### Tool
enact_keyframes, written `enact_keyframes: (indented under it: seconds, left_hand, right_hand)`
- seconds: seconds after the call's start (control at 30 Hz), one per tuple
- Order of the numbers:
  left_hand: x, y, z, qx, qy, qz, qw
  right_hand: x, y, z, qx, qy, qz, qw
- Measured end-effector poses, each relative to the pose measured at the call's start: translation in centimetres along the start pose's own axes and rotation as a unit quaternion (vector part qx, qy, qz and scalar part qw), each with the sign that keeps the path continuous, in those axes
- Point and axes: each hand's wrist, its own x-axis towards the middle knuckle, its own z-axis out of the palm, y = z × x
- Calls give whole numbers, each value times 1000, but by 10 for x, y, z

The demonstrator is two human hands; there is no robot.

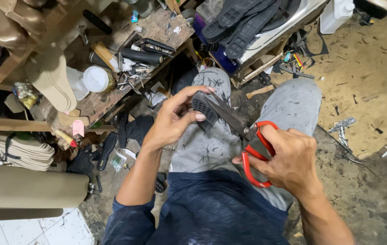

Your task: The person trims the edges of black rubber shoe soles using red-handled shears. They hold each sole in one hand and cut along the perimeter, then place the trimmed sole aside and pick up another to repeat the process.

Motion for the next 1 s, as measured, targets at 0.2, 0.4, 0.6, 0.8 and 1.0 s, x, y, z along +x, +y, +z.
enact_keyframes:
  seconds: [0.2,0.4,0.6,0.8,1.0]
  left_hand:
    - [10,29,0,148,-27,36,988]
    - [19,35,13,167,-36,16,985]
    - [27,25,25,-50,-6,-36,998]
    - [36,-2,75,-389,-20,50,919]
    - [38,-11,95,-551,-22,39,834]
  right_hand:
    - [-6,12,-14,7,-4,-11,1000]
    - [-11,16,-18,24,59,-48,997]
    - [-25,37,-21,124,27,94,987]
    - [-34,44,-9,289,-5,166,943]
    - [-36,43,-10,154,5,122,980]
